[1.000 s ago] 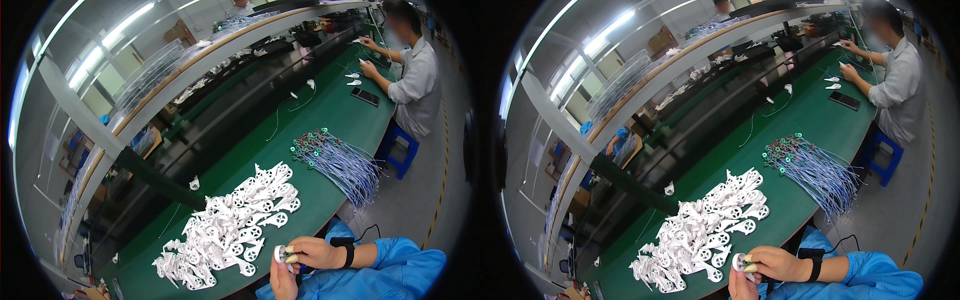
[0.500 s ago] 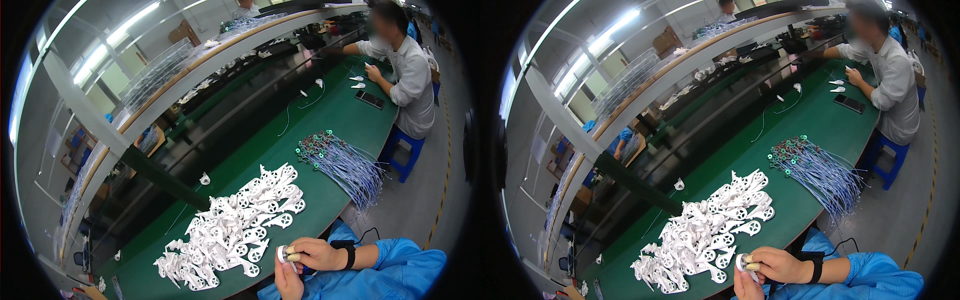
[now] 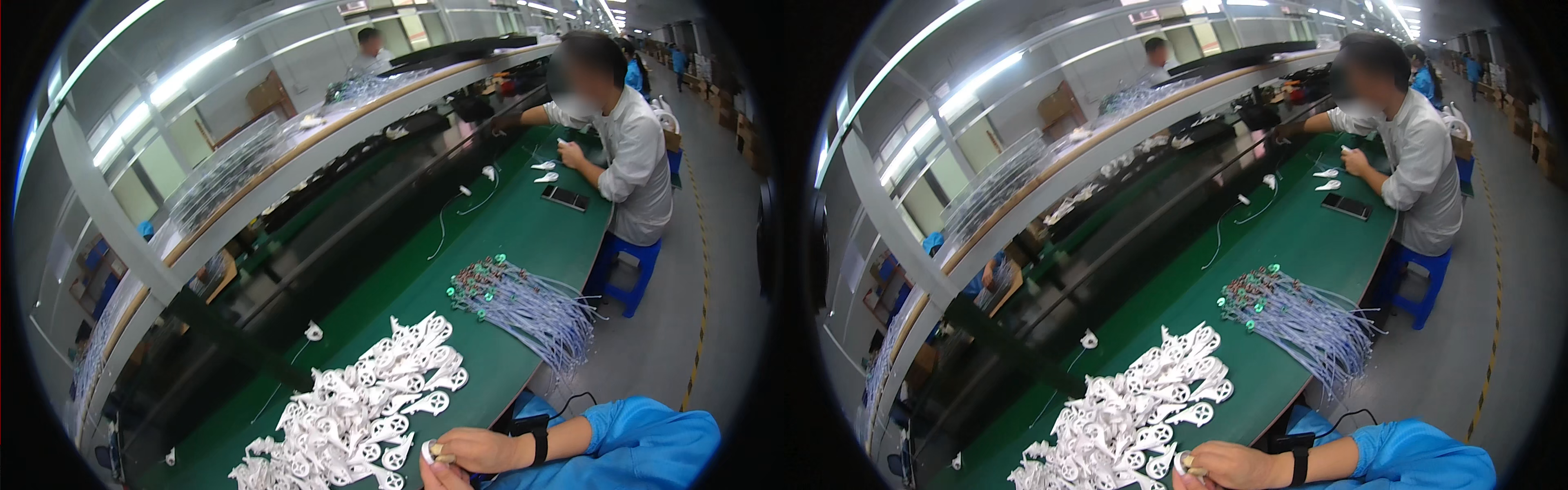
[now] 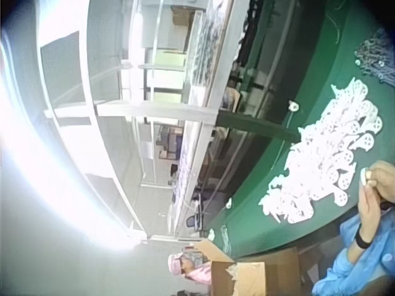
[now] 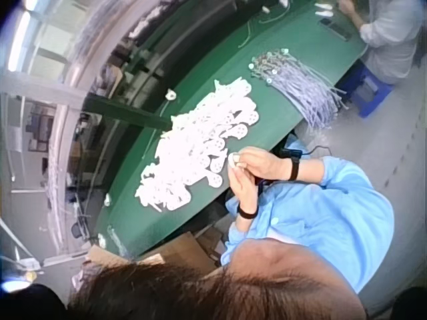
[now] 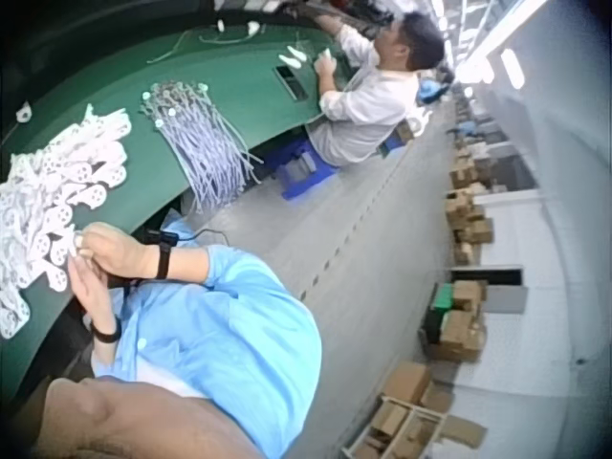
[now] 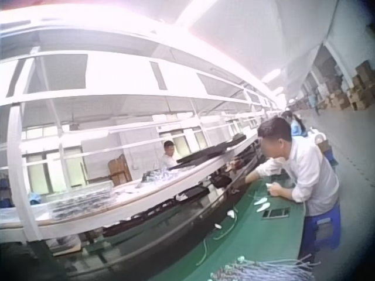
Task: Manually assemble wires and small plastic components into electronic assemblies.
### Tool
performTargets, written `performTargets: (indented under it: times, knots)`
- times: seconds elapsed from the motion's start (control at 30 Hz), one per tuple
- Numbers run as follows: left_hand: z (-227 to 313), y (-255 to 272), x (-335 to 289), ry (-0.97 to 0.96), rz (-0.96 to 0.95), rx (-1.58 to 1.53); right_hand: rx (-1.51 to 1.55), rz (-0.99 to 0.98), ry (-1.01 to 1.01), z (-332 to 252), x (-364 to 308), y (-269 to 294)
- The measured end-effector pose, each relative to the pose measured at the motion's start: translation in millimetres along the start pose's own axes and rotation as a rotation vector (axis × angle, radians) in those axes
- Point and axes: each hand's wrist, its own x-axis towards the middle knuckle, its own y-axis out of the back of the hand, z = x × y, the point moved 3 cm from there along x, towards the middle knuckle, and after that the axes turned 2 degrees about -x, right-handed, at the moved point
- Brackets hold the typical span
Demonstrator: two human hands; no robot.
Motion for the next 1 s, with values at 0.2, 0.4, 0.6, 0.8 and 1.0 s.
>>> performTargets:
  times: [0.2,0.4,0.6,0.8,1.0]
  knots:
    - [4.0,2.5,4.5,0.038,-0.056,0.22,-0.126,0.127,0.167,-7.6,3.2,15.2]
    - [23.1,-15.6,5.7,-0.089,-0.078,0.402,-0.123,0.071,0.096,5.7,-2.9,14.8]
    - [13.7,-12.8,6.9,-0.046,-0.063,0.479,-0.171,0.168,0.257,-2.5,0.4,29.8]
    - [21.4,-13.7,3.8,-0.149,-0.082,0.527,0.081,0.049,-0.049,9.0,-2.8,17.0]
    - [34.1,-28.1,-1.1,-0.188,-0.062,0.657,-0.032,-0.121,-0.056,12.0,1.1,15.0]
